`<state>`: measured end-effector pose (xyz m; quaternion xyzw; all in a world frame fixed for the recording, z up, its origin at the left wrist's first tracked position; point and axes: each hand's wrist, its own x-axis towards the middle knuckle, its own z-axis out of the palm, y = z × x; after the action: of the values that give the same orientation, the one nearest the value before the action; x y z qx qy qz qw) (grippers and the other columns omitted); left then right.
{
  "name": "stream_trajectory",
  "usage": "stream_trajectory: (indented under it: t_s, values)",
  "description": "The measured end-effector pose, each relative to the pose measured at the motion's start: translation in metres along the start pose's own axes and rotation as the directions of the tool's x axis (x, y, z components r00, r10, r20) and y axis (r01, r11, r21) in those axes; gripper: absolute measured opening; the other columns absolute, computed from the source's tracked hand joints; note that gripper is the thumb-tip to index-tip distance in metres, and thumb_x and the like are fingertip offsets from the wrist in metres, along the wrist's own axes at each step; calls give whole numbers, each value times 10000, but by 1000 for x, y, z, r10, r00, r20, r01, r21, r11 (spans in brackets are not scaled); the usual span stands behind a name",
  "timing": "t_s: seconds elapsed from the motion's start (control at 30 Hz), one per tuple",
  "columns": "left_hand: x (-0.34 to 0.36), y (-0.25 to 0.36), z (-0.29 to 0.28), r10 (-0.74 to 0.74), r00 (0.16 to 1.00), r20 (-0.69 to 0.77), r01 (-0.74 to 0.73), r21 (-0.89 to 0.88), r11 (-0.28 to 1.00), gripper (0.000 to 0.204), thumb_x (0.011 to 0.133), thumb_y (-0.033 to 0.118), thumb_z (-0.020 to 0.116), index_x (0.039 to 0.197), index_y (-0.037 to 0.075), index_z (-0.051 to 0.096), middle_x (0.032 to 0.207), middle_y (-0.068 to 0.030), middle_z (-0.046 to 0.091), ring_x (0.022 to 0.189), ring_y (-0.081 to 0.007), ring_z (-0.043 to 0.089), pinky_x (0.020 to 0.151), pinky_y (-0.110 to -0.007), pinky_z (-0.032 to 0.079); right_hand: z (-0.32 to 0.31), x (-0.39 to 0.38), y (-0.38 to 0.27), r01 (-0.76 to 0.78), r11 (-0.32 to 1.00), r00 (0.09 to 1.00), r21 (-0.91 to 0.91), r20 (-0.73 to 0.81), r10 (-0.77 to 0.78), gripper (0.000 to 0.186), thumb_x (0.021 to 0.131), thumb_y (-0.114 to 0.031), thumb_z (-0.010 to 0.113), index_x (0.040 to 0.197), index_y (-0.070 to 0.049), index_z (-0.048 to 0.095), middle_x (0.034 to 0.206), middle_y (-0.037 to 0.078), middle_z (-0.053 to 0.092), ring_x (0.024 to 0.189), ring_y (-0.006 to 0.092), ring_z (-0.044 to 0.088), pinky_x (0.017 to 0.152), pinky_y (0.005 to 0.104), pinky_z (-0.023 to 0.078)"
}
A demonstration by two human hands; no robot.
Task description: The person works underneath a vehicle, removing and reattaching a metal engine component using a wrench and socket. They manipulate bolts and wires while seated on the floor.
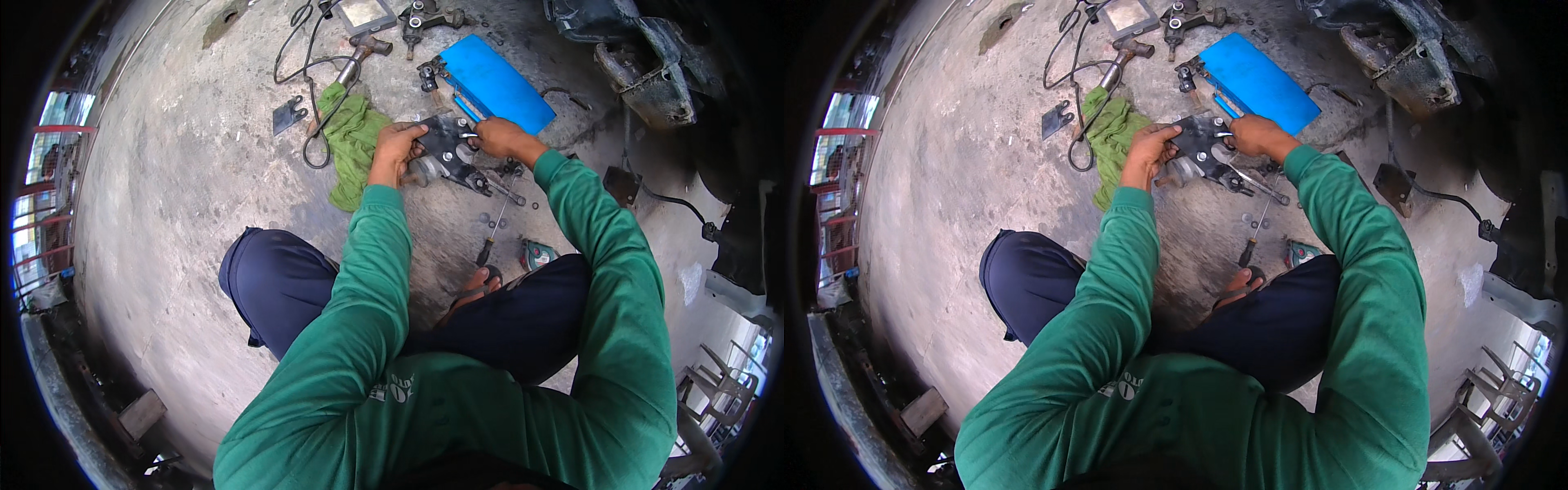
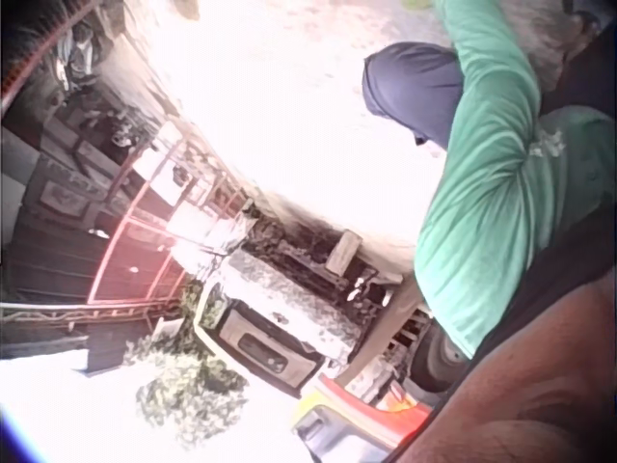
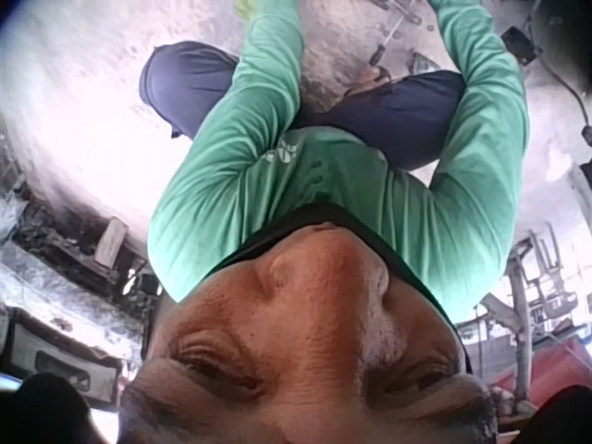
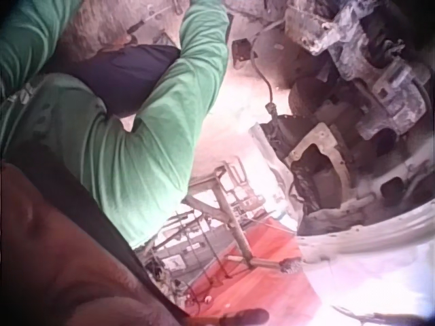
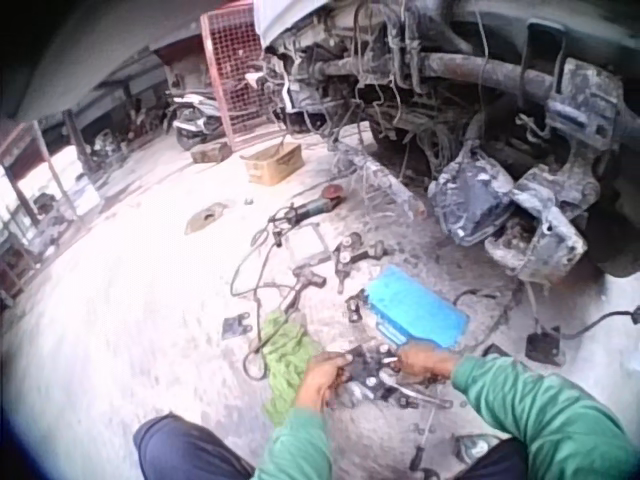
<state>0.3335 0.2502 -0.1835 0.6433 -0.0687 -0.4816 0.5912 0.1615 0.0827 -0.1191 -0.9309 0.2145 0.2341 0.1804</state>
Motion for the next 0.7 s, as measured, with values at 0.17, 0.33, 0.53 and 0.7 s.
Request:
stream_trajectory:
  t_s: [0.17,0.33,0.53,0.7]
  values:
    - [-12,-24,26,255,953,-160,-280,-153,948,193,853,89,783,984,-16,689,807,-54,692,633,-96,594,596,-259,491,5,-4,4,119,993,986,26,-123,-115,393,965,-385,615,1021,-6,707,983,244,699,985,419,665,872,510,516]
    - [-13,-42,41,437,881,-182,-456,-77,887,300,832,16,780,1074,-45,614,963,-110,710,836,-159,663,760,-300,534,2,-1,-1,-11,1000,1000,15,-26,11,402,960,-386,626,1053,1,683,994,230,702,991,416,665,885,501,516]
    - [-8,-54,43,517,825,-229,-537,-28,843,412,817,-16,779,1150,-47,539,1087,-146,691,936,-179,659,849,-316,528,-3,-9,-1,76,994,987,-82,-136,-86,425,960,-417,623,1037,-4,692,1004,212,706,1013,401,667,882,493,520]
    - [-6,-58,50,473,852,-226,-502,-93,860,406,817,-15,785,1140,-47,542,1105,-159,684,967,-195,664,861,-331,532,10,-3,9,-61,995,997,75,-34,64,472,947,-466,627,1064,-12,686,1035,206,706,1032,399,661,894,495,521]
